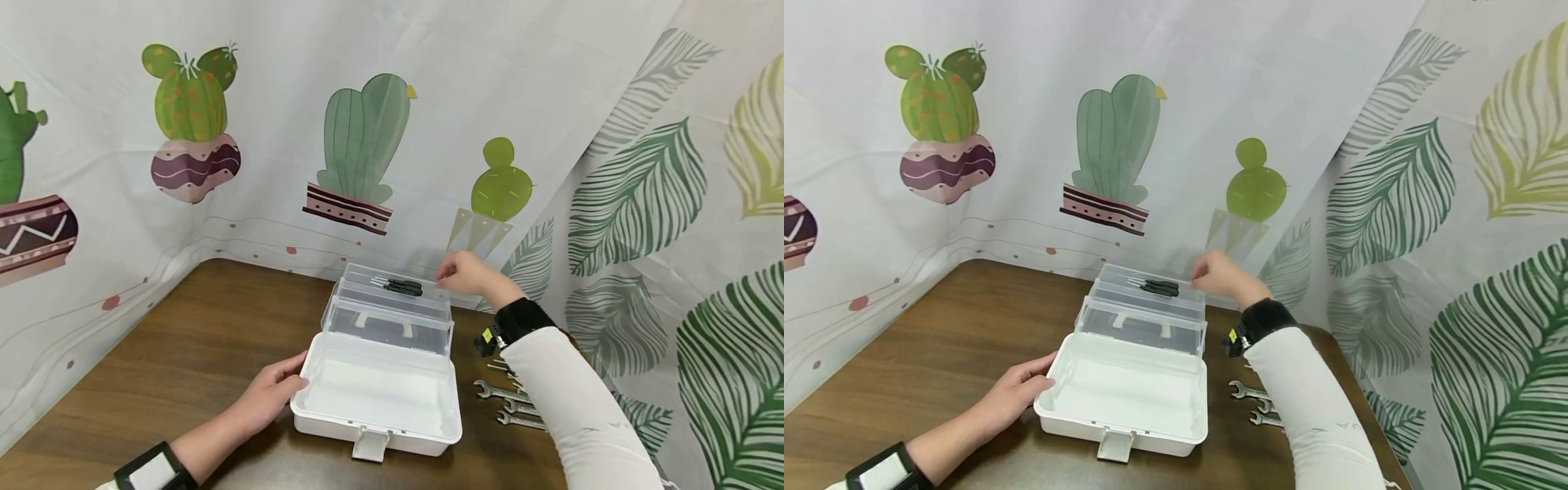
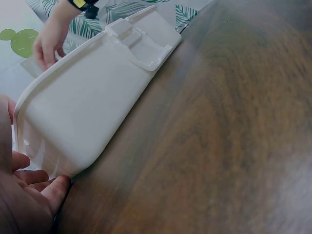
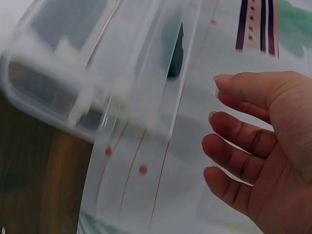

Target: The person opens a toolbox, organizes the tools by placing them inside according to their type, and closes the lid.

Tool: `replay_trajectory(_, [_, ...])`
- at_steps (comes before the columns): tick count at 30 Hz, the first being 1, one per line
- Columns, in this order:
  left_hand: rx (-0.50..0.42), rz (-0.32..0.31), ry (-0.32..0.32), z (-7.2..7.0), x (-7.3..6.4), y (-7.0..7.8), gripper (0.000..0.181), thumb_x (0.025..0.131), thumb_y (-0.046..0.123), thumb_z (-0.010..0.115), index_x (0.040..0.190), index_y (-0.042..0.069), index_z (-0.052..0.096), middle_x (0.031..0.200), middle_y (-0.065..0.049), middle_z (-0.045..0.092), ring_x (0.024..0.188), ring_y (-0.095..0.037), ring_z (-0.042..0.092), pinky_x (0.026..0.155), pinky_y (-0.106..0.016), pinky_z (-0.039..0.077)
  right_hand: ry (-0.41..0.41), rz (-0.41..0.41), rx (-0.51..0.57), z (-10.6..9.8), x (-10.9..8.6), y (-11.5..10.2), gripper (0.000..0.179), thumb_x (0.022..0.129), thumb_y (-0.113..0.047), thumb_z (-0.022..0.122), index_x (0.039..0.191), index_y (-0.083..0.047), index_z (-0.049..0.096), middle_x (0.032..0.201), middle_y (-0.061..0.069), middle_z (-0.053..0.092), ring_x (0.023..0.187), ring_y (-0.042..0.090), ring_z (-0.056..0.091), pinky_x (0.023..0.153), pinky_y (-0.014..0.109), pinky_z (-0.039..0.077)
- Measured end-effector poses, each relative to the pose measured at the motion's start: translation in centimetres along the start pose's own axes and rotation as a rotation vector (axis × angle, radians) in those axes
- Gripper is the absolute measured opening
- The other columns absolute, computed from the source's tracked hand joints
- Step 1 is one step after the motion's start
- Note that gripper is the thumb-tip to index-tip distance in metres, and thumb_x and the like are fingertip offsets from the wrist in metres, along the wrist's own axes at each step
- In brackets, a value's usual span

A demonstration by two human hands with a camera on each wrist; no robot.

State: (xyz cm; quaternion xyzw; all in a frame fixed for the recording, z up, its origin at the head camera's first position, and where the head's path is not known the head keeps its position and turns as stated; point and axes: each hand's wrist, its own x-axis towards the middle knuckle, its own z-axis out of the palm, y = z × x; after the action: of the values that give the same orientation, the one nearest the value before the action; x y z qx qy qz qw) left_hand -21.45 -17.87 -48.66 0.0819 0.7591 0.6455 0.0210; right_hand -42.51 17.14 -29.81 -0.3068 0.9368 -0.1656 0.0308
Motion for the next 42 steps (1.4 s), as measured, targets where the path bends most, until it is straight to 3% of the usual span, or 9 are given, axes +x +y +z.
replay_trajectory(5, [-0.007,0.007,-0.007,0.0,0.0,0.0,0.06,0.101,0.012,0.054,0.156,-0.005,0.036,0.158,-0.028,0.042,0.132,-0.035,0.054,0.093,-0.025,0.055,0.005,0.071,-0.016,-0.7,-2.7,3.2,0.013,0.09,-0.014,0.074,0.098,-0.005,0.078,0.099,0.011,0.077,0.094,0.025,0.069,0.087,0.043,0.056])
replay_trajectory(9, [-0.008,0.004,-0.005,0.1,0.0,0.1,0.06,0.101,0.012,0.055,0.156,-0.005,0.037,0.159,-0.027,0.042,0.132,-0.033,0.054,0.093,-0.024,0.054,0.016,0.139,-0.007,-0.7,-5.0,5.9,0.014,0.091,-0.014,0.073,0.099,-0.004,0.078,0.099,0.012,0.078,0.093,0.024,0.07,0.084,0.043,0.057])
replay_trajectory(17, [0.057,0.014,0.027,0.0,0.1,0.3,0.059,0.1,0.013,0.057,0.155,-0.003,0.041,0.156,-0.022,0.048,0.131,-0.021,0.055,0.093,-0.015,0.049,0.005,0.221,-0.011,0.6,-8.7,11.1,0.019,0.091,-0.015,0.071,0.103,-0.002,0.077,0.099,0.012,0.078,0.091,0.024,0.069,0.082,0.044,0.056])
replay_trajectory(21, [0.041,0.01,0.026,0.0,0.2,0.2,0.059,0.1,0.013,0.057,0.155,-0.002,0.041,0.157,-0.022,0.047,0.129,-0.019,0.056,0.094,-0.016,0.05,-0.015,0.295,0.02,1.7,-10.2,13.1,0.021,0.092,-0.013,0.069,0.106,-0.001,0.077,0.103,0.015,0.077,0.094,0.029,0.069,0.084,0.048,0.056])
replay_trajectory(27, [-0.014,-0.002,0.002,0.1,0.0,0.0,0.06,0.1,0.011,0.056,0.156,-0.005,0.038,0.157,-0.027,0.044,0.125,-0.025,0.06,0.09,-0.023,0.055,-0.037,0.377,0.045,3.5,-11.9,14.9,0.023,0.089,-0.009,0.072,0.107,0.004,0.075,0.101,0.016,0.076,0.095,0.03,0.069,0.083,0.049,0.057])
replay_trajectory(34, [0.002,0.007,-0.007,0.1,0.1,0.0,0.061,0.101,0.012,0.055,0.156,-0.006,0.036,0.157,-0.028,0.043,0.13,-0.028,0.056,0.091,-0.023,0.055,-0.094,0.462,0.1,4.6,-13.4,15.7,0.02,0.086,-0.007,0.071,0.104,0.003,0.075,0.101,0.014,0.075,0.095,0.03,0.068,0.086,0.051,0.056])
replay_trajectory(42, [0.022,0.01,0.0,0.0,0.1,0.1,0.06,0.1,0.012,0.056,0.156,-0.004,0.038,0.158,-0.025,0.044,0.133,-0.03,0.053,0.091,-0.017,0.051,-0.11,0.513,0.129,5.4,-14.5,16.5,0.016,0.087,-0.008,0.071,0.099,0.0,0.077,0.104,0.015,0.074,0.089,0.025,0.063,0.074,0.042,0.054])
